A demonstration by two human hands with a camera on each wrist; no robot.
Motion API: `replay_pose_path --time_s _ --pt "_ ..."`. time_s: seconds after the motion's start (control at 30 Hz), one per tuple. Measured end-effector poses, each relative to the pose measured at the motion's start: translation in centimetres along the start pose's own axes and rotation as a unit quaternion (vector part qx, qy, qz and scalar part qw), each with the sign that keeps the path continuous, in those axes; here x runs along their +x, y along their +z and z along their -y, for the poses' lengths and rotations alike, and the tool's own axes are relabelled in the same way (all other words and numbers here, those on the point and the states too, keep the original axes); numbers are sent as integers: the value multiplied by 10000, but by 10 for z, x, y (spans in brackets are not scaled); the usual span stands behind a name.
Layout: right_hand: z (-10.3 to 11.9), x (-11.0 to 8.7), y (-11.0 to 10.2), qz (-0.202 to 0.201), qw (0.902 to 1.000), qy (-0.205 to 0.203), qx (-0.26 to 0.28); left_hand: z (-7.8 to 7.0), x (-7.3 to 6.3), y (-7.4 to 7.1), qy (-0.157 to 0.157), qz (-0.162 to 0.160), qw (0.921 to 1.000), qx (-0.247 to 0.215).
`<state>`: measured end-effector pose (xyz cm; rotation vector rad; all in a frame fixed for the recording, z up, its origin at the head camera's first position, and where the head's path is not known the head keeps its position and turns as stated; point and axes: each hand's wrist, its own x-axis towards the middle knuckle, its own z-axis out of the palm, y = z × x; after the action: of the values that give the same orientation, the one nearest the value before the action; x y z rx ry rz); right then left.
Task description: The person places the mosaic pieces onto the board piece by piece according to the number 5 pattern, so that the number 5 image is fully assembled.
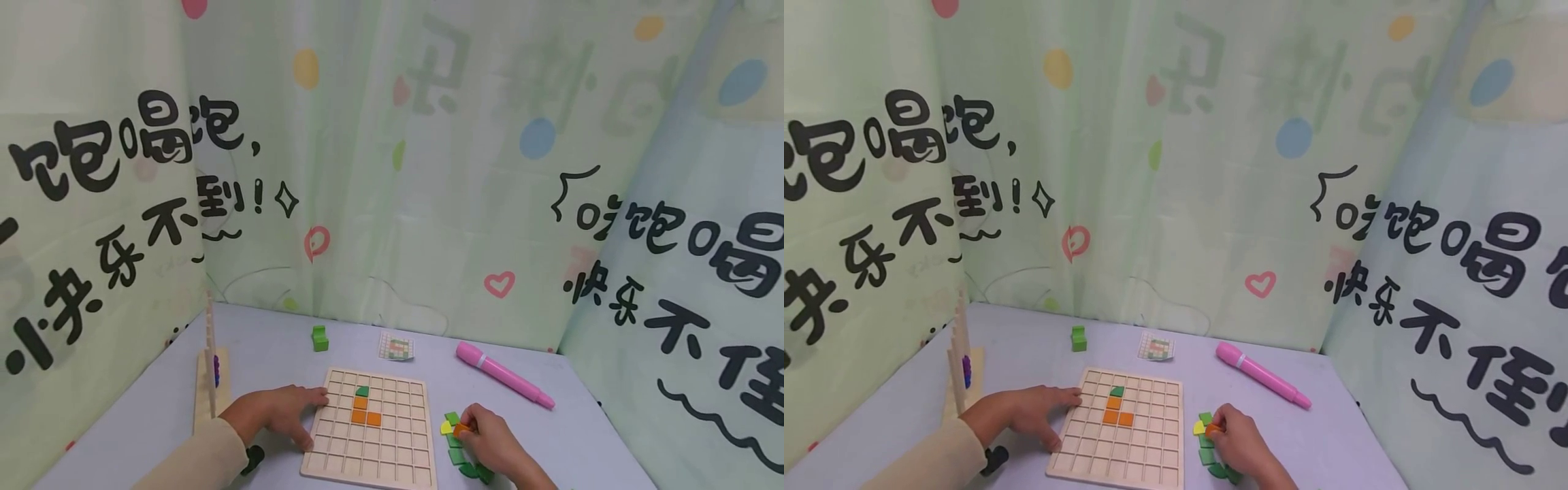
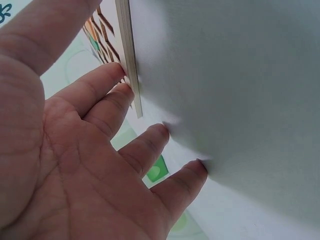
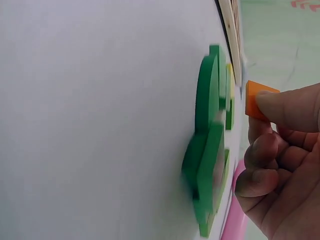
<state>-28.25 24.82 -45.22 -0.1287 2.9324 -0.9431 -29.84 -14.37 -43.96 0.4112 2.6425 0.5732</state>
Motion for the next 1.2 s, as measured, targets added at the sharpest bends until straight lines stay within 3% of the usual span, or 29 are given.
replay_pose_path --time_s 0.4,0.83,1.2 --pt "36 16 22 525 9906 -1117 587 0 4 -1 10 -22 9999 139" --pt "67 33 46 1005 9843 -1321 603 6 6 3 83 71 9999 -22" --pt "79 40 55 1106 9840 -1313 481 4 4 1 119 79 9999 56"
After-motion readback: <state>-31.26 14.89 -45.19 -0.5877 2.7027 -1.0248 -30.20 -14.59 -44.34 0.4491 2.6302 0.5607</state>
